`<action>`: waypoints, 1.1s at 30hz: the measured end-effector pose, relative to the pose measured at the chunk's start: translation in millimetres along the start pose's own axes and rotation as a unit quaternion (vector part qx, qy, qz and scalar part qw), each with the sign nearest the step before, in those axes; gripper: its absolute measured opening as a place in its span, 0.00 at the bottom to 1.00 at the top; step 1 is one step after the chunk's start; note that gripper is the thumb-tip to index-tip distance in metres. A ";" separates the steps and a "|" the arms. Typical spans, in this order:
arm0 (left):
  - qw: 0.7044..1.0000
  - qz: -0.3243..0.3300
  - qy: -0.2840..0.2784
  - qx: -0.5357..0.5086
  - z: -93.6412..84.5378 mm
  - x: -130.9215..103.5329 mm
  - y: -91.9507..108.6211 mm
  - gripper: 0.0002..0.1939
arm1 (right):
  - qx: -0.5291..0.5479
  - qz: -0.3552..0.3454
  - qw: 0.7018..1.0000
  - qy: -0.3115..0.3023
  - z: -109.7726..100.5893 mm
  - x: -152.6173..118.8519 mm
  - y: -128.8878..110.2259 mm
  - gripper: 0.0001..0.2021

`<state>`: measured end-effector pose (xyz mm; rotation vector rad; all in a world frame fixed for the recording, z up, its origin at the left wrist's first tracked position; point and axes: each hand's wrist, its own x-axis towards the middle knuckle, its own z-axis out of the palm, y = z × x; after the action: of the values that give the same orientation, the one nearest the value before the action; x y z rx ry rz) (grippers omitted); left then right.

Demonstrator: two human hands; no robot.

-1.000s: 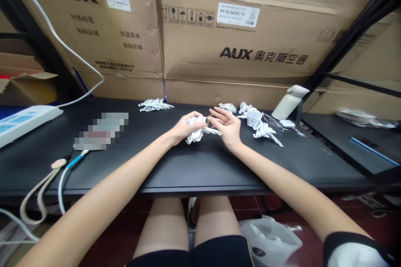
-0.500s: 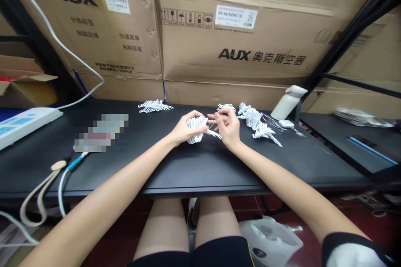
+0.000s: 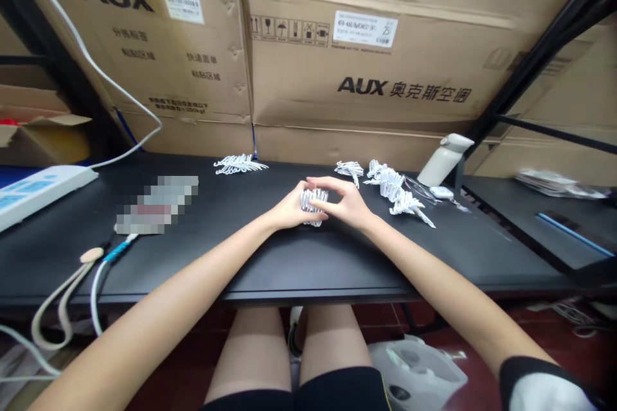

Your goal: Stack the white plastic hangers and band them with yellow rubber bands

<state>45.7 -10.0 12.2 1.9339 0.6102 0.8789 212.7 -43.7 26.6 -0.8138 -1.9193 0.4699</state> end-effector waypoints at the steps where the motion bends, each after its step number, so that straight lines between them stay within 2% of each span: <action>1: 0.999 0.014 -0.022 -0.024 1.7 0.7 0.0 0.30 | -0.035 -0.024 0.999 -0.006 0.2 0.9 -2.2 0.18; 4: 0.995 0.037 -0.066 -0.067 6.1 2.1 0.8 0.28 | -0.119 -0.078 0.990 -0.018 2.7 2.7 -4.0 0.16; 9: 1.000 0.007 -0.014 -0.011 9.6 2.1 -0.9 0.24 | -0.184 -0.112 0.976 -0.044 6.7 2.7 0.5 0.16; 13: 0.999 -0.010 -0.037 -0.009 6.4 2.2 -3.9 0.17 | -0.176 -0.101 0.977 -0.058 6.9 5.2 -1.4 0.11; 19: 0.984 -0.089 -0.071 -0.138 -5.0 1.1 -6.6 0.30 | -0.179 -0.058 0.978 -0.092 -0.3 10.7 -8.5 0.06; 22: 0.985 -0.066 -0.079 -0.140 -4.3 2.2 -9.2 0.29 | -0.195 -0.035 0.974 -0.108 -2.7 9.7 -10.3 0.07; 26: 0.995 -0.019 -0.059 -0.073 -0.8 4.8 -16.8 0.23 | -0.248 -0.004 0.959 -0.138 -1.1 7.1 -9.7 0.08; 29: 0.996 -0.019 -0.071 -0.047 -1.4 5.8 -20.2 0.24 | -0.247 0.010 0.961 -0.128 0.9 5.2 -7.9 0.09; 33: 0.996 -0.031 -0.075 -0.048 -4.3 5.1 -17.3 0.28 | -0.158 0.013 0.986 -0.048 0.5 1.8 -3.5 0.13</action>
<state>44.5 4.2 0.2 1.8654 0.5272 0.7042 210.5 -44.9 29.7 -1.0365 -2.1060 0.2258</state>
